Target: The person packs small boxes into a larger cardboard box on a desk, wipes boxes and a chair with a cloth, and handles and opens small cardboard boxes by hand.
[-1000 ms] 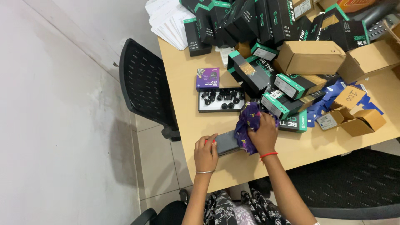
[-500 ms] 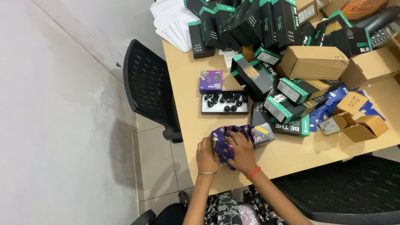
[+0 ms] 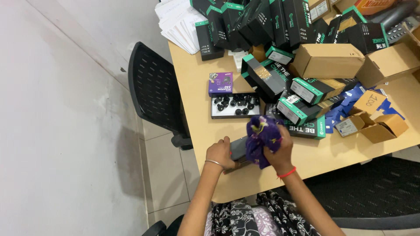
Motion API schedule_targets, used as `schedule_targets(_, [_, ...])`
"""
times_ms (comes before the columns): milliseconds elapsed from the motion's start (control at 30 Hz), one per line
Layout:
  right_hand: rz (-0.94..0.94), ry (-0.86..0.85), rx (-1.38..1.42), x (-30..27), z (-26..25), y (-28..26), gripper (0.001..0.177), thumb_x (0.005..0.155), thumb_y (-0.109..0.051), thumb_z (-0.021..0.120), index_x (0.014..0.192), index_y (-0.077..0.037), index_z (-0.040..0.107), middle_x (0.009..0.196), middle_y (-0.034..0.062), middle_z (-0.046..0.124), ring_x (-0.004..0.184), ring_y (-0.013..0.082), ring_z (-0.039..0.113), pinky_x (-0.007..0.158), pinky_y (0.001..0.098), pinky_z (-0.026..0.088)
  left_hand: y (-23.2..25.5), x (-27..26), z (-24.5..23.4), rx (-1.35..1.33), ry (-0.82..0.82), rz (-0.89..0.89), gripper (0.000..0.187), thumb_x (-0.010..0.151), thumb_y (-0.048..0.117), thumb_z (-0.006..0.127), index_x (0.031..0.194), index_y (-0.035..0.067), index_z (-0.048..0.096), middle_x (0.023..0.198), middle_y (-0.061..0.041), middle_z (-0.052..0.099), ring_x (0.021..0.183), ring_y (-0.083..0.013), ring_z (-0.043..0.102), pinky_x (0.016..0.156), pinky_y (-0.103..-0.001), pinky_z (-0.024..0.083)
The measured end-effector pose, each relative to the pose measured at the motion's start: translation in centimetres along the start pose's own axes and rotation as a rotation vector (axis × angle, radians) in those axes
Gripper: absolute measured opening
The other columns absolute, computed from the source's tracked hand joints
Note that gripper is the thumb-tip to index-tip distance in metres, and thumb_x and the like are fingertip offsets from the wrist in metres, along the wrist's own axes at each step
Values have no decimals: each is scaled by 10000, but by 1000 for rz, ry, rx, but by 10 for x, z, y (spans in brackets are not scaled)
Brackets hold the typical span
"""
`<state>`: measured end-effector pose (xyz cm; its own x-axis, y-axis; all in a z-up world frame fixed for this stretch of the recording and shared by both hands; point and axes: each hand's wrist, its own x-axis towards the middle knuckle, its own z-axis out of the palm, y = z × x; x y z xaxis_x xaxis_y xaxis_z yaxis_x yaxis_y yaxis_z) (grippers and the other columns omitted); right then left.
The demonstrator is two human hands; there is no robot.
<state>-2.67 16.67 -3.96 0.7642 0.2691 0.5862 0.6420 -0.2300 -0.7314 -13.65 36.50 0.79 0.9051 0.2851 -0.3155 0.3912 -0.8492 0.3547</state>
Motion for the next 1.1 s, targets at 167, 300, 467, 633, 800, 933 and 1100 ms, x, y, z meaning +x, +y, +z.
schedule_targets(167, [-305,-293,7,-42,16,-32,688,543,-206,825,1176,-46,609,1264,184,624,1191,395,604,991,499,486,-52,71,85,-241,-270,95,676,765,331,799,1287,14,510,1297,-163,615,1210,-310,590,1039,-391,469])
schedule_targets(300, [-243,-654,-140,-54,11,-42,818,461,-184,860,1242,-87,636,1377,163,570,1302,420,499,1047,523,400,-103,79,187,-834,-135,317,691,857,311,743,1431,16,494,1451,-144,583,1351,-257,539,1144,-356,409])
schedule_targets(467, [-303,-710,-215,-35,5,-56,871,427,-188,872,1267,-123,649,1379,140,564,1294,392,484,1119,588,292,-95,13,187,-1186,-45,91,660,903,295,705,1464,6,514,1431,-110,635,1322,-193,588,1124,-306,448])
schedule_targets(633, [-173,-273,-366,51,6,-54,749,473,-168,847,1184,-68,635,1370,170,571,1299,414,511,1096,558,366,-51,-30,84,-1081,49,90,618,763,257,818,1247,-1,534,1107,-147,645,1024,-206,618,925,-327,519])
schedule_targets(800, [110,-364,-242,127,3,-39,437,692,-140,758,1122,-99,693,1046,140,720,1042,364,681,896,424,548,-32,-48,38,-1130,139,137,651,754,295,850,1240,10,524,1103,-131,681,1039,-182,662,931,-308,539])
schedule_targets(933, [121,-498,18,139,-18,4,336,770,-90,691,1103,-50,707,984,146,764,909,295,734,865,374,564,-29,-59,34,-1354,243,264,677,766,207,839,1297,-15,482,1185,-146,663,1126,-212,645,1006,-315,500])
schedule_targets(1100, [-17,-236,293,77,-29,48,509,787,-35,642,1291,2,587,1242,154,659,1157,246,624,1010,369,467,-21,-64,35,-1488,240,279,671,772,186,822,1303,-13,464,1182,-148,663,1119,-226,650,1002,-337,506])
